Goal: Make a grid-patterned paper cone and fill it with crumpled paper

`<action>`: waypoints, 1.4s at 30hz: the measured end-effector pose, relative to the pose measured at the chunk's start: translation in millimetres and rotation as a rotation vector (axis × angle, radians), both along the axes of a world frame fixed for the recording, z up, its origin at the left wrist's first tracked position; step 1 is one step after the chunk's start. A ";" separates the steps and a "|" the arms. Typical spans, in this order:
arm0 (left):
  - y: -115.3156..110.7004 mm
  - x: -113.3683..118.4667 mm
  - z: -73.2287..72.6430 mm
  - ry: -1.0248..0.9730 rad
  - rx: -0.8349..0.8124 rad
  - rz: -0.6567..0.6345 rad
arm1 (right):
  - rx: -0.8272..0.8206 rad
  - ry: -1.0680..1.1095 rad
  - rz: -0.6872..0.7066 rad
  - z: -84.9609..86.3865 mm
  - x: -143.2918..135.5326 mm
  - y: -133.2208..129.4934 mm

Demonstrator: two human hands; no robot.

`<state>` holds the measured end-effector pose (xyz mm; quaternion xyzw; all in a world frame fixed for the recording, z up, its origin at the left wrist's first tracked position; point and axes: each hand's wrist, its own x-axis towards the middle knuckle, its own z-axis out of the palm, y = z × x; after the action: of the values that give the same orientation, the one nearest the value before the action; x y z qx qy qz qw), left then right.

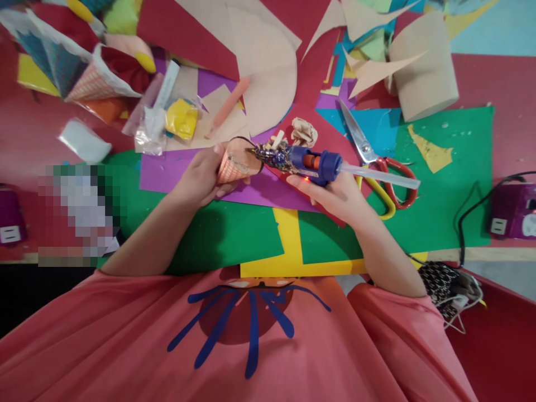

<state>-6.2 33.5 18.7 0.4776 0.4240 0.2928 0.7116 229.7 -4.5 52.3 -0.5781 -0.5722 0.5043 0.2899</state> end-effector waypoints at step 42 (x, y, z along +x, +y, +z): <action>-0.5 2.3 4.8 -0.009 -0.104 -0.090 | 0.027 0.016 -0.011 -7.7 0.5 -3.2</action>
<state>-3.9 33.0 23.6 0.4572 0.4134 0.2403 0.7499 230.3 -7.7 44.7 -0.5731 -0.5735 0.4997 0.3049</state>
